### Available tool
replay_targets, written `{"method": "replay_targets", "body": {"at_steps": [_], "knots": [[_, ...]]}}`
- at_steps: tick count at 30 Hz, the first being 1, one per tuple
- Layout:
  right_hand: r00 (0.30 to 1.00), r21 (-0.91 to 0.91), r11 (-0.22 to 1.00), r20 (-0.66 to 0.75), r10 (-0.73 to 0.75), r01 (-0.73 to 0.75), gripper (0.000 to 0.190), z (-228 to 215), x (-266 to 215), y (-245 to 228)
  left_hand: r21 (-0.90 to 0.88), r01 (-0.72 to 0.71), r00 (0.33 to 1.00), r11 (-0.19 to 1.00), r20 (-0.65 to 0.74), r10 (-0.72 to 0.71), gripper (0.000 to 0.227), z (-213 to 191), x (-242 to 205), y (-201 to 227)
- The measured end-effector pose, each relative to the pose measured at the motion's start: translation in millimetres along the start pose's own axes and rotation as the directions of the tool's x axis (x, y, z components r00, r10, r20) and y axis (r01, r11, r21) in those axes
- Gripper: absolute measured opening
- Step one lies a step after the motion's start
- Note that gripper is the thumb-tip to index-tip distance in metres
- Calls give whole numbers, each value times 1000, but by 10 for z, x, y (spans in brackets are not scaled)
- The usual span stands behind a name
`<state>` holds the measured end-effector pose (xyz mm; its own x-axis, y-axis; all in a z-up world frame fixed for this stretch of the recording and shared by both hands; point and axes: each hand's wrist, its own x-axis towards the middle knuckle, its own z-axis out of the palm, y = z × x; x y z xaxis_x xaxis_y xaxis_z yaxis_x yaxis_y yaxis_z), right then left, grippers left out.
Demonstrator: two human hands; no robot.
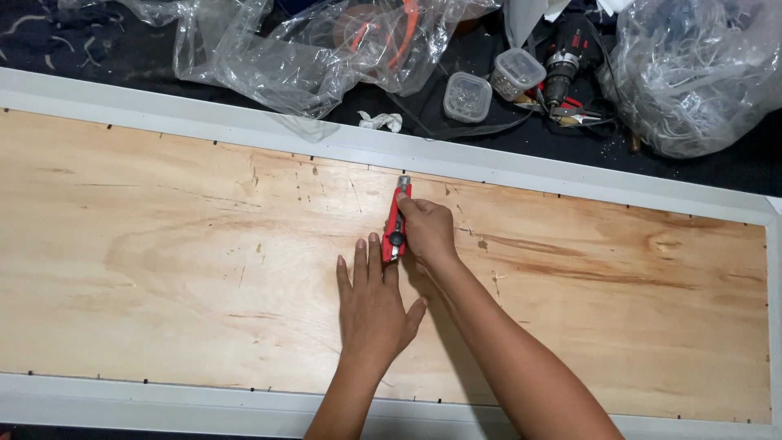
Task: The person uses a red utility knife to trim the edges of a white frame attached to a wooden board. They then switch to pliers to remove small protruding pieces along the frame's edge.
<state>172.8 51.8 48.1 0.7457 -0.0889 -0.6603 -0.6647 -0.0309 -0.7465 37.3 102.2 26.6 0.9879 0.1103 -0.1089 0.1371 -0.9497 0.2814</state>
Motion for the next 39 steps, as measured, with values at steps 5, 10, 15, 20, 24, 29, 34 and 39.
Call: {"method": "replay_targets", "body": {"at_steps": [5, 10, 15, 20, 24, 29, 34, 39], "knots": [[999, 80, 997, -39, -8, 11, 30, 87, 54, 45, 68, 0, 998, 998, -56, 4, 98, 133, -16, 25], [999, 113, 994, -36, 12, -8, 27, 146, -60, -5, 67, 0, 999, 998, -37, 3, 97, 106, -13, 26], [985, 65, 989, -121, -126, 134, 32, 224, -13, 169, -97, 121, 941, 988, 329, -83, 90, -482, 97, 135], [982, 74, 988, -138, -126, 138, 29, 240, 12, 182, -99, 125, 939, 987, 333, -86, 89, -516, 94, 154], [974, 75, 988, -191, -118, 134, 30, 307, 44, 200, -71, 115, 925, 991, 370, -81, 87, -598, 113, 151], [976, 123, 983, -187, -109, 133, 28, 318, 297, 409, -105, 120, 918, 987, 391, -70, 81, -611, 101, 142], [993, 395, 917, -116, -15, 60, 22, 317, 408, 424, -82, 111, 917, 990, 393, -71, 77, -644, 92, 122], [973, 630, 749, 209, 93, -207, 24, 152, 494, 340, -134, 114, 919, 984, 390, -54, 87, -632, 85, 110]]}}
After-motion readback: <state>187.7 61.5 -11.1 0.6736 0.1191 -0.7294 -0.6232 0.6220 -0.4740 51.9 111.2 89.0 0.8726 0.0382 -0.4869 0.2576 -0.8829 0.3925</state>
